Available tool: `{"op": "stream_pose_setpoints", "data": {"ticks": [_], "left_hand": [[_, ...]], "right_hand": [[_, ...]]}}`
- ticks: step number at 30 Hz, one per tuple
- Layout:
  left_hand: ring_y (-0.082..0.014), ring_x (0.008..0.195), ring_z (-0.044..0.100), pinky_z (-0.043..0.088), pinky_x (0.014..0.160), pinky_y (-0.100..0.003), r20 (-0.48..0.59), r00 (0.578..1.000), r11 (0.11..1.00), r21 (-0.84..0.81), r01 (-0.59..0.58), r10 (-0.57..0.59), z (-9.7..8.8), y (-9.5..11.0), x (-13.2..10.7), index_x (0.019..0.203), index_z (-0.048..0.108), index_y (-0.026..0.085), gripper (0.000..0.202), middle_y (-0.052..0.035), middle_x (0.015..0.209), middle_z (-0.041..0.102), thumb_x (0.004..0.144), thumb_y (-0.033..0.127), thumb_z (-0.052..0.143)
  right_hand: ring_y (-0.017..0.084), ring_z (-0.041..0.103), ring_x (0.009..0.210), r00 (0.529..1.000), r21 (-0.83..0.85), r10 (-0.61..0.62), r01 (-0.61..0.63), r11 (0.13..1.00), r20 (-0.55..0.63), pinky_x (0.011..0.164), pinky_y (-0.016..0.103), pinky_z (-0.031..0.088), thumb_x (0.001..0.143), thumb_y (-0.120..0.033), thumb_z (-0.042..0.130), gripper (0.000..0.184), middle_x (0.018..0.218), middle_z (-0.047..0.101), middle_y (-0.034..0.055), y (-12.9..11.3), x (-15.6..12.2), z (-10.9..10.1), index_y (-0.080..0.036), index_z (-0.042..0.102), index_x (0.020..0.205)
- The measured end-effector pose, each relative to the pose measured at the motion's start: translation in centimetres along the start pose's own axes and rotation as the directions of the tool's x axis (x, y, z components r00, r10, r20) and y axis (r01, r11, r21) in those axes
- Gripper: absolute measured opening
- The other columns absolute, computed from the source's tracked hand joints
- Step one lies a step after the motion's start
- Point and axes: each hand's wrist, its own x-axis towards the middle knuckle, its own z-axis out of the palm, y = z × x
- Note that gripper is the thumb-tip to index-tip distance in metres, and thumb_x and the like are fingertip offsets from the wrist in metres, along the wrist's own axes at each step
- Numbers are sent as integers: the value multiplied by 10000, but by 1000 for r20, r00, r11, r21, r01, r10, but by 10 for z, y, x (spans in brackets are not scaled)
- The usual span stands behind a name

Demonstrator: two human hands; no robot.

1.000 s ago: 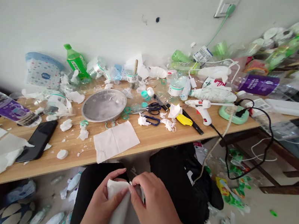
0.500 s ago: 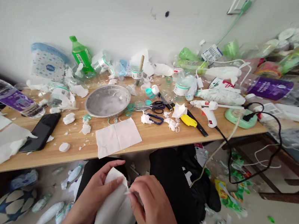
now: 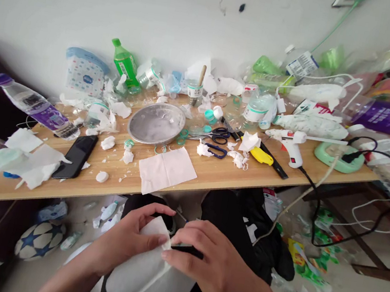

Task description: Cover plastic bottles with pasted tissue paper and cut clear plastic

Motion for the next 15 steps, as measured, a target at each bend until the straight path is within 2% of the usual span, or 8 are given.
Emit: {"op": "stream_pose_setpoints", "data": {"ticks": [4, 6, 10, 12, 15], "left_hand": [[-124, 663, 454, 366, 611, -228, 40, 999, 1000, 25, 1, -2, 1, 7, -6, 1165, 634, 233, 417, 22, 782, 570, 771, 306, 746], [-132, 686, 466, 373, 625, -235, 47, 999, 999, 51, 0, -3, 1, 11, -7, 1178, 628, 230, 431, 17, 804, 573, 772, 311, 747], [-127, 716, 467, 382, 652, -241, 111, 992, 997, 54, 50, -56, 1, 16, -9, 1212, 587, 211, 482, 22, 831, 577, 774, 320, 755], [-115, 702, 456, 376, 636, -233, 138, 988, 997, 39, 68, -73, 2, 18, -11, 1221, 573, 208, 490, 30, 824, 573, 781, 325, 752], [-106, 667, 449, 364, 598, -221, 166, 983, 996, 54, 71, -79, 2, 21, -13, 1230, 573, 229, 485, 40, 796, 578, 792, 339, 748]], "right_hand": [[163, 621, 1048, 999, -38, -41, 41, 998, 6, 955, 324, 523, 956, -111, 597, 279, 1089, 708, 24, -1, 1, -4, -268, 633, 1184], [156, 627, 999, 995, -56, -85, 83, 995, -42, 922, 316, 541, 940, -96, 615, 256, 1047, 714, 25, -2, 0, -3, -245, 653, 1145], [193, 618, 1030, 959, -70, -215, 205, 976, -183, 900, 362, 552, 940, -51, 564, 243, 1078, 690, 113, 6, -2, 2, -113, 656, 1156], [211, 604, 1088, 962, -58, -173, 165, 985, -210, 922, 380, 540, 941, -25, 539, 295, 1117, 677, 133, 11, -2, 2, -98, 631, 1211], [173, 640, 1028, 974, 108, 22, 2, 994, -224, 888, 318, 543, 952, -16, 515, 297, 1063, 699, 89, 13, 1, 2, -159, 630, 1185]]}}
